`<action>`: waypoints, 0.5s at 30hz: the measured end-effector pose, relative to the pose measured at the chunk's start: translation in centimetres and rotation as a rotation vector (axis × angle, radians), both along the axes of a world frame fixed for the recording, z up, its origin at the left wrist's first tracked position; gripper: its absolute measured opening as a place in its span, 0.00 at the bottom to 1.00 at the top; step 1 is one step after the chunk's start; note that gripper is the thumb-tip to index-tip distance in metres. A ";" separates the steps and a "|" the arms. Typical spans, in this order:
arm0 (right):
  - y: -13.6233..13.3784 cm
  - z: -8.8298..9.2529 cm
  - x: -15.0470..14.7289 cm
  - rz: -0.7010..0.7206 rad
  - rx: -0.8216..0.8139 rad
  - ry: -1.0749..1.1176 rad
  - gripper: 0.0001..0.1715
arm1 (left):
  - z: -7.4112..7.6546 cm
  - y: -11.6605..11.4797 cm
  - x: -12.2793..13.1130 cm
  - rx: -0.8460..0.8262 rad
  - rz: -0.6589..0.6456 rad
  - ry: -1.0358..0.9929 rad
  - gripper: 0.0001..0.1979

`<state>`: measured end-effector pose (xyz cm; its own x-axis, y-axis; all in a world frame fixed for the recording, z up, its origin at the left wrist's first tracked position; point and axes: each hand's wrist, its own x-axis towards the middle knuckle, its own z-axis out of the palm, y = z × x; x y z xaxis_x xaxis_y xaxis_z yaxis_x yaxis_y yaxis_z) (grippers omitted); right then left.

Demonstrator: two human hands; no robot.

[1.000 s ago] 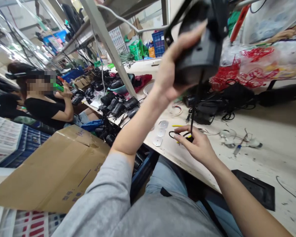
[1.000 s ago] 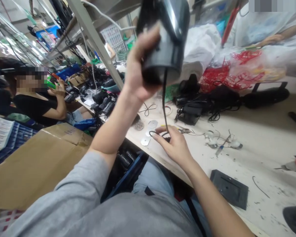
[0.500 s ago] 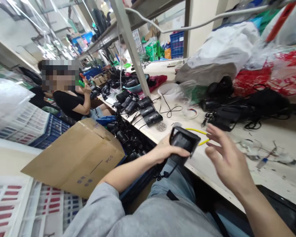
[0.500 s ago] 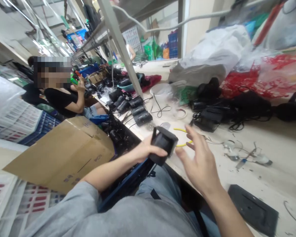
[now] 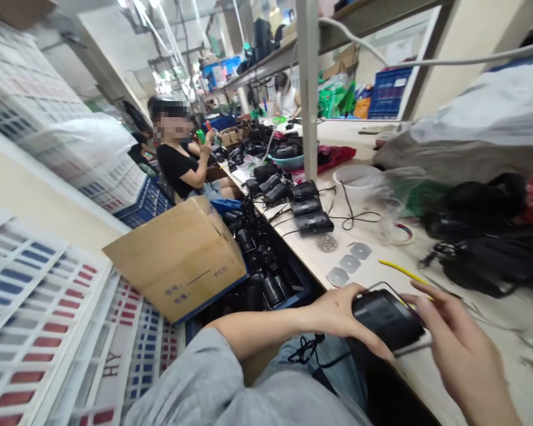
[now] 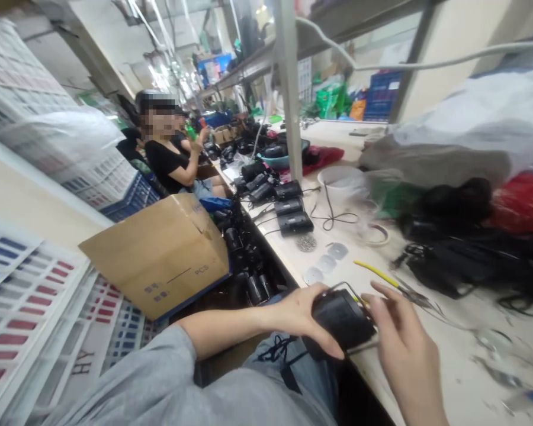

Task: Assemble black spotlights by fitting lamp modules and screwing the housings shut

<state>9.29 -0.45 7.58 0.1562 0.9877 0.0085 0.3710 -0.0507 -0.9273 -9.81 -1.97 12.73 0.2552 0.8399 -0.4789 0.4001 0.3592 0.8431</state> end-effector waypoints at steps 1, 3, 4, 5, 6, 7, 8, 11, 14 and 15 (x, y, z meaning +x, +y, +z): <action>0.3 -0.3 0.2 0.007 -0.041 0.084 0.38 | 0.3 0.1 -0.2 0.004 -0.049 0.032 0.51; 0.6 -0.8 0.4 0.020 -0.099 0.214 0.39 | 1.1 0.4 -1.0 0.017 -0.126 0.060 0.54; 0.7 -1.0 0.5 0.013 -0.115 0.246 0.39 | 1.5 0.7 -1.7 0.037 -0.143 0.056 0.55; 0.6 -1.2 0.5 0.000 -0.127 0.259 0.39 | 2.0 1.1 -2.5 0.068 -0.139 0.047 0.55; 0.5 -1.5 0.6 -0.018 -0.140 0.263 0.40 | 2.6 1.7 -3.6 0.112 -0.109 0.032 0.55; 0.4 -1.9 0.7 -0.034 -0.161 0.257 0.40 | 3.2 2.4 -4.9 0.171 -0.046 0.015 0.54; 0.2 -2.5 0.9 -0.048 -0.189 0.238 0.41 | 4.0 3.2 -6.4 0.223 0.031 -0.004 0.53; -0.9 -5.0 1.6 -0.061 -0.230 0.086 0.42 | 6.7 6.2 -11.6 0.329 0.241 -0.100 0.43; -2.6 -8.0 2.4 0.015 -0.028 -0.179 0.36 | 10.0 9.3 -17.1 0.434 0.339 -0.149 0.34; -3.1 -8.9 2.7 0.064 0.096 -0.269 0.33 | 11.0 10.3 -18.8 0.492 0.375 -0.135 0.32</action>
<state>11.99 -3.59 -1.29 0.0735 0.9881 0.1351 0.6037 0.0637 -0.7946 -28.65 8.35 23.71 -0.0679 0.9977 0.0017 0.2012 0.0120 0.9795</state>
